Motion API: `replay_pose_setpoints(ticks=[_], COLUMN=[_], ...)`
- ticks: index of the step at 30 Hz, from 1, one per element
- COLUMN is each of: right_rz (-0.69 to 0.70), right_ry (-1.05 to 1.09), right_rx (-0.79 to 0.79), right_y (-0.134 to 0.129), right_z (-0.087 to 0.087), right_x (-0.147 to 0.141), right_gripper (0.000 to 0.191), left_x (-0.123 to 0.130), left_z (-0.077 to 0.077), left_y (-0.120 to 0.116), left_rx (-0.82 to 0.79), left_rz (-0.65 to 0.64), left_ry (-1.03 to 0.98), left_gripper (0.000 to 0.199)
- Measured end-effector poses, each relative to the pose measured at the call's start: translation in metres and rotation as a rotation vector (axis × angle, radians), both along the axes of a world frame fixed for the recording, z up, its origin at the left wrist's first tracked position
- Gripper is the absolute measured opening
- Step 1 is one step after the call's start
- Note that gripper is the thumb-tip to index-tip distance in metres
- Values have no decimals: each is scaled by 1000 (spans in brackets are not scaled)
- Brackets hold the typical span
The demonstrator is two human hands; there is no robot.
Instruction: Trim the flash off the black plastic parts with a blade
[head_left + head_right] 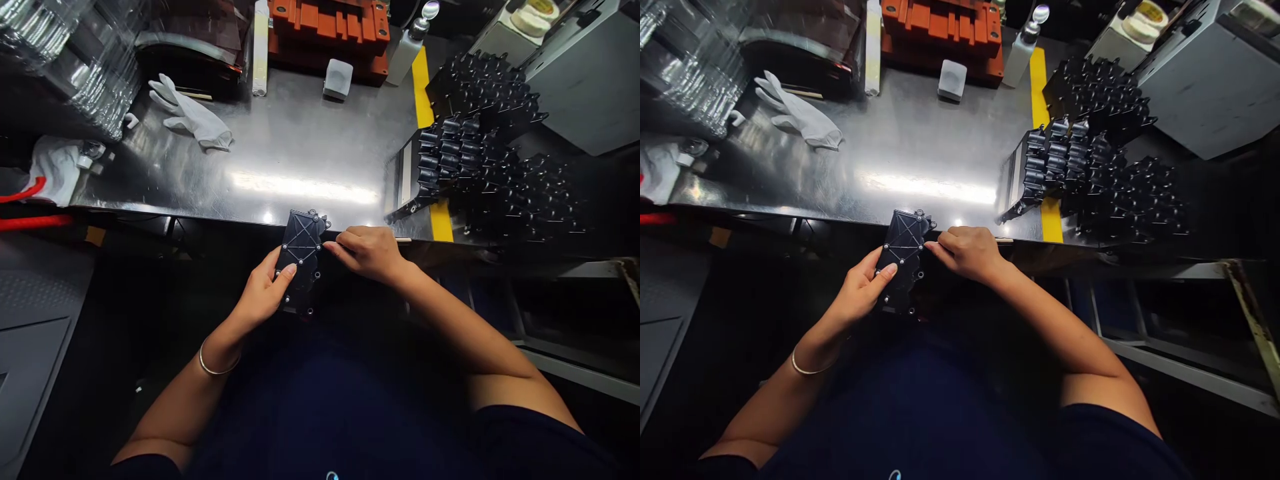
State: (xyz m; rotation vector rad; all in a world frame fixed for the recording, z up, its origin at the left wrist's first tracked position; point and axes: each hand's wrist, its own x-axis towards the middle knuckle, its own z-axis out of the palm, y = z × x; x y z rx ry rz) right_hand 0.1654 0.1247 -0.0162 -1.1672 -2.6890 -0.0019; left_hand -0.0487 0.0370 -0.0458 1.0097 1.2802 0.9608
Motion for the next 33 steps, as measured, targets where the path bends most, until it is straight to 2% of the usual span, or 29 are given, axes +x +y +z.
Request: replay_pose_setpoints(ticks=[10, 21, 33], right_rz=[-57, -132, -143], right_ry=[-19, 109, 184], right_rx=[6, 34, -106], right_y=[0, -7, -8], right_z=[1, -9, -10], right_x=[-2, 1, 4], right_gripper=[56, 53, 51], left_x=[2, 5, 6], left_z=[-3, -5, -3], left_y=[0, -1, 0], left_rx=[11, 7, -10], left_rz=[21, 38, 29], left_ry=[8, -28, -16], left_gripper=[49, 50, 51])
